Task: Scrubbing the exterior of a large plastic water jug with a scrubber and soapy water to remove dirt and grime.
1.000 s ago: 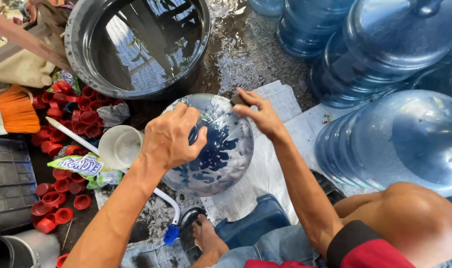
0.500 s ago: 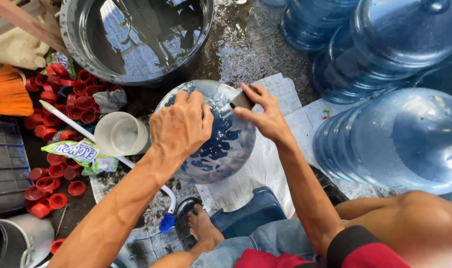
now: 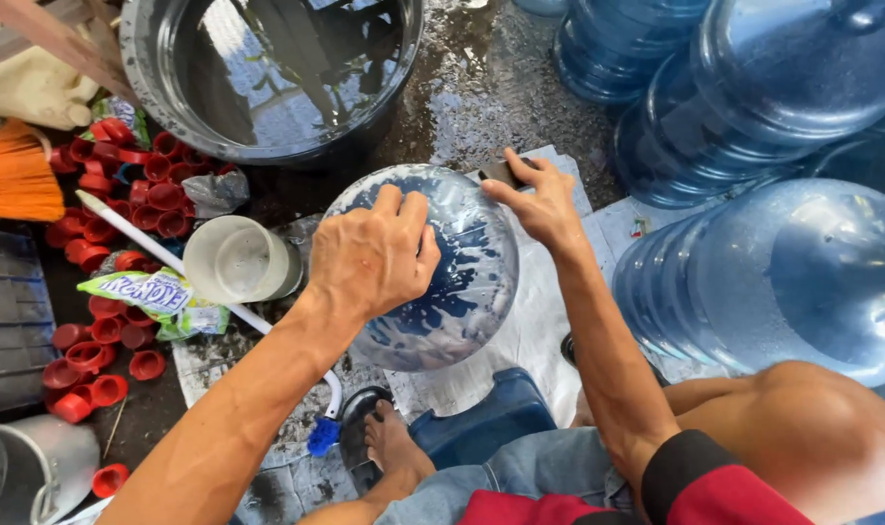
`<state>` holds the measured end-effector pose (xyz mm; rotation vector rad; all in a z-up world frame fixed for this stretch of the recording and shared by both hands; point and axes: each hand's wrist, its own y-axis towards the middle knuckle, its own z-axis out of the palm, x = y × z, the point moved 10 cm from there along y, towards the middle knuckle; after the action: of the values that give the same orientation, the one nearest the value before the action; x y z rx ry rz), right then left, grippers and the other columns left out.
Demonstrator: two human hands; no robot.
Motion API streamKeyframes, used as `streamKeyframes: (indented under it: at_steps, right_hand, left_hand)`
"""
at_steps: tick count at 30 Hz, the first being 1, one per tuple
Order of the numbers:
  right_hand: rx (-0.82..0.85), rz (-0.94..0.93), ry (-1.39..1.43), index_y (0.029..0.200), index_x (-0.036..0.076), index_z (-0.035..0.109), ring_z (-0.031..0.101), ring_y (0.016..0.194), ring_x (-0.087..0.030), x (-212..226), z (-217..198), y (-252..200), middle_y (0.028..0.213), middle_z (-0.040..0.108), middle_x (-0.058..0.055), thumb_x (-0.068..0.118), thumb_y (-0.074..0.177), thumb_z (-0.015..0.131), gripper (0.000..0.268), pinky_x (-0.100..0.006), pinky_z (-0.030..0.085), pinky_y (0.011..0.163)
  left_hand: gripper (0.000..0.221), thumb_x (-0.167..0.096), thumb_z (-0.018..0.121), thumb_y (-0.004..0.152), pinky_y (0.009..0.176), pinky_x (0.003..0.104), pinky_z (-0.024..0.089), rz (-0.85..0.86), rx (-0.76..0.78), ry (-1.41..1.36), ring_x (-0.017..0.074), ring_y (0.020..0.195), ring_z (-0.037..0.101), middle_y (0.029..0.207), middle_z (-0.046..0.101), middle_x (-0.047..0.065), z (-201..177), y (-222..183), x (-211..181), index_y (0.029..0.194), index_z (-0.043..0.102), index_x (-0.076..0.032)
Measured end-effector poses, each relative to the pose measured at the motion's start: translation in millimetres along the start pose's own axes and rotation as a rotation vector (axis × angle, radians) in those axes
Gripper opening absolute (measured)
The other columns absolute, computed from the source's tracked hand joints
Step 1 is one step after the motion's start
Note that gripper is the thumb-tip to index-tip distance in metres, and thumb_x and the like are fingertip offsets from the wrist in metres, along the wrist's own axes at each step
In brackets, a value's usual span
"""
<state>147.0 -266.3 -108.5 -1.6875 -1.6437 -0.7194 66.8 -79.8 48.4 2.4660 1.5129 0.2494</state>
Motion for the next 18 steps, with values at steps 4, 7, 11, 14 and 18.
streamKeyframes:
  at_steps: [4, 7, 11, 14, 18]
  right_hand:
    - [0.048, -0.201, 0.241, 0.126, 0.019, 0.058, 0.044, 0.121, -0.046, 63.4, 15.1, -16.2, 0.125, 0.050, -0.026, 0.052, 0.070, 0.078, 0.068, -0.048, 0.029, 0.108]
    - [0.036, -0.286, 0.188, 0.129, 0.025, 0.056, 0.033, 0.126, -0.047, 60.8, 23.7, -9.0, 0.133, 0.041, -0.021, 0.052, 0.068, 0.081, 0.071, -0.048, 0.017, 0.113]
    - [0.132, 0.092, 0.623, 0.129, 0.015, 0.054, 0.039, 0.132, -0.030, -6.1, 40.3, 10.2, 0.137, 0.048, -0.018, 0.044, 0.081, 0.070, 0.058, -0.041, 0.026, 0.112]
    - [0.137, 0.028, 0.663, 0.127, 0.015, 0.055, 0.039, 0.132, -0.032, 34.6, 21.5, -8.5, 0.136, 0.049, -0.018, 0.037, 0.076, 0.074, 0.059, -0.043, 0.024, 0.113]
    - [0.150, 0.014, 0.637, 0.130, 0.017, 0.053, 0.036, 0.134, -0.030, 18.7, 30.3, -5.3, 0.138, 0.048, -0.018, 0.039, 0.079, 0.072, 0.059, -0.042, 0.023, 0.113]
  left_hand:
    - [0.017, -0.031, 0.048, 0.083, 0.043, 0.037, 0.052, 0.008, 0.006, 0.011, 0.0207, 0.037, 0.057, 0.072, 0.048, 0.001, 5.5, 2.6, -2.8, 0.078, 0.052, -0.016]
    - [0.018, -0.033, 0.050, 0.083, 0.042, 0.036, 0.051, 0.012, -0.036, 0.042, 0.0206, 0.036, 0.056, 0.071, 0.046, 0.000, 0.5, 2.4, -0.4, 0.078, 0.051, -0.016]
    - [0.017, -0.033, 0.051, 0.079, 0.041, 0.034, 0.050, 0.043, -0.110, 0.018, 0.0189, 0.033, 0.054, 0.070, 0.048, 0.000, -2.4, 2.1, -4.4, 0.076, 0.052, -0.016]
    - [0.018, -0.034, 0.050, 0.079, 0.041, 0.033, 0.049, 0.064, -0.127, 0.052, 0.0183, 0.034, 0.054, 0.069, 0.047, -0.001, -2.8, 1.8, -2.0, 0.075, 0.051, -0.017]
    - [0.018, -0.034, 0.050, 0.079, 0.041, 0.031, 0.048, 0.057, -0.121, 0.055, 0.0162, 0.035, 0.054, 0.069, 0.046, -0.004, -3.1, -3.8, 0.4, 0.075, 0.051, -0.017]
